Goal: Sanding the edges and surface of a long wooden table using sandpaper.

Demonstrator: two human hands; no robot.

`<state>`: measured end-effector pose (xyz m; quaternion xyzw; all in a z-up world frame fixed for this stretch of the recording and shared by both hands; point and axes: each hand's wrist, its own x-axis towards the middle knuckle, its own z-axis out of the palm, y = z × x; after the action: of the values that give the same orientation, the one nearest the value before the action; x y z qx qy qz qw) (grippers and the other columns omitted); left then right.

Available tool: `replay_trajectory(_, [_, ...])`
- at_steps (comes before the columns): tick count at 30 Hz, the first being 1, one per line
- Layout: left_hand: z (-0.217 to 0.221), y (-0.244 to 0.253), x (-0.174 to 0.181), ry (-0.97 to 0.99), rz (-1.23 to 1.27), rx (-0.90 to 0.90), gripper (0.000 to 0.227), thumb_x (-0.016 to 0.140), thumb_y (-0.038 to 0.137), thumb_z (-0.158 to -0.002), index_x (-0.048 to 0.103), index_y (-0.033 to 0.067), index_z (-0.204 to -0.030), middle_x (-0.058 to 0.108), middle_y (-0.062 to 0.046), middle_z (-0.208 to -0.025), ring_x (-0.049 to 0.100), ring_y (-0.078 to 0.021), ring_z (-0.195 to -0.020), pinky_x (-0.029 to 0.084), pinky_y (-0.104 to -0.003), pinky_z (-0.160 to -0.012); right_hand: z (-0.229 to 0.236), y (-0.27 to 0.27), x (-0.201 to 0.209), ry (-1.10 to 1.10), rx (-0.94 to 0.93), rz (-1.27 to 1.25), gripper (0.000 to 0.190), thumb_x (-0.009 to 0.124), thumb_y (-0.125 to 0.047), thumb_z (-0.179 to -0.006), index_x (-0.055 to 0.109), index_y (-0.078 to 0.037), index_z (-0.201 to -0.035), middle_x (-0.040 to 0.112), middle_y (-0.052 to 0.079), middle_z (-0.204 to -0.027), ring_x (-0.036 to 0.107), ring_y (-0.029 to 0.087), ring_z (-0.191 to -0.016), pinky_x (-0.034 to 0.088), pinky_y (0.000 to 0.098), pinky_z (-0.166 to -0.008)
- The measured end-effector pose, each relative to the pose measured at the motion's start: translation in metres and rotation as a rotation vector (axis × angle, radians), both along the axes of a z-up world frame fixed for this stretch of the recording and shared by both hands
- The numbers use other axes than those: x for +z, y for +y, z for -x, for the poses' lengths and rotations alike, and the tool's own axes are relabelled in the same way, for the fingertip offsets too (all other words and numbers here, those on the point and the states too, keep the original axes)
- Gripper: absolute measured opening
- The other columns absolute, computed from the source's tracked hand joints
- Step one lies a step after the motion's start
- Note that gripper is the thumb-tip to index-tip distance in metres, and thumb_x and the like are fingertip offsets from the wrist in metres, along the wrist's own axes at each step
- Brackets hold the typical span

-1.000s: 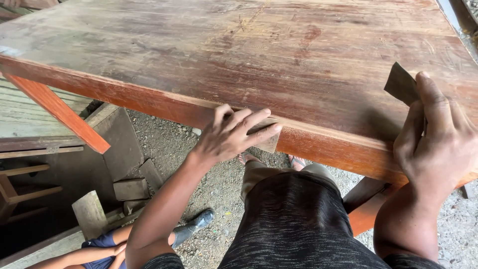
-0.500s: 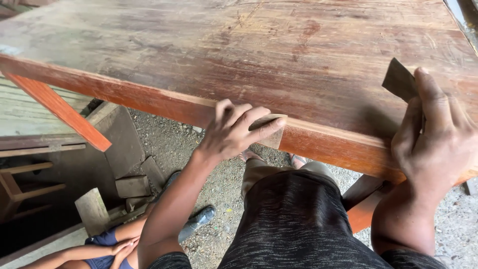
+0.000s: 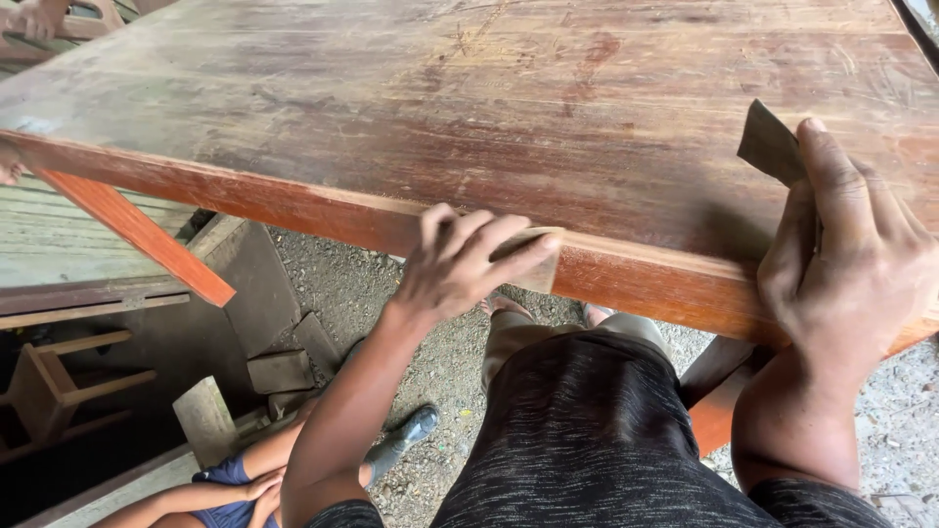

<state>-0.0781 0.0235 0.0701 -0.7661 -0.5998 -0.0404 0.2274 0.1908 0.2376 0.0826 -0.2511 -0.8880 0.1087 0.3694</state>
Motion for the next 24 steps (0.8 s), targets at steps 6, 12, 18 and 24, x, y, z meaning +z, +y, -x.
replay_trajectory(6, [-0.045, 0.038, -0.021, -0.099, -0.047, -0.053, 0.050, 0.069, 0.023, -0.112, 0.043, 0.0311, -0.154, 0.059, 0.010, -0.135, 0.054, -0.0135, -0.115, 0.035, -0.040, -0.096, 0.002, -0.003, 0.002, 0.026, 0.017, 0.010, 0.034, 0.055, 0.021, -0.121, 0.070, 0.020, -0.151, 0.077, 0.036, -0.127, 0.070, 0.048, -0.099, 0.054, 0.0491, -0.088])
replay_trajectory(12, [-0.033, 0.032, -0.023, -0.084, -0.047, -0.097, 0.050, 0.069, 0.021, -0.113, 0.044, 0.0304, -0.154, 0.053, 0.007, -0.144, 0.052, -0.0132, -0.120, 0.038, -0.038, -0.097, -0.003, 0.001, -0.003, 0.015, 0.027, -0.008, 0.032, 0.058, 0.019, -0.121, 0.070, 0.019, -0.151, 0.077, 0.037, -0.126, 0.071, 0.049, -0.097, 0.054, 0.0495, -0.085])
replay_trajectory(18, [0.028, -0.021, -0.019, -0.032, -0.085, 0.062, 0.048, 0.083, 0.037, -0.104, 0.059, 0.0389, -0.145, 0.052, 0.008, -0.139, 0.049, -0.0140, -0.117, 0.033, -0.043, -0.098, -0.003, 0.002, -0.002, -0.084, -0.056, -0.098, 0.033, 0.065, 0.010, -0.120, 0.077, 0.008, -0.151, 0.081, 0.022, -0.121, 0.072, 0.035, -0.088, 0.050, 0.0398, -0.071])
replay_trajectory(24, [-0.032, 0.028, -0.017, -0.086, -0.180, 0.005, 0.044, 0.079, 0.035, -0.107, 0.057, 0.0369, -0.145, 0.057, 0.012, -0.136, 0.052, -0.0122, -0.114, 0.033, -0.040, -0.094, -0.003, 0.002, -0.004, -0.099, -0.043, -0.110, 0.033, 0.065, 0.011, -0.120, 0.078, 0.008, -0.151, 0.080, 0.021, -0.118, 0.072, 0.034, -0.088, 0.052, 0.0404, -0.073])
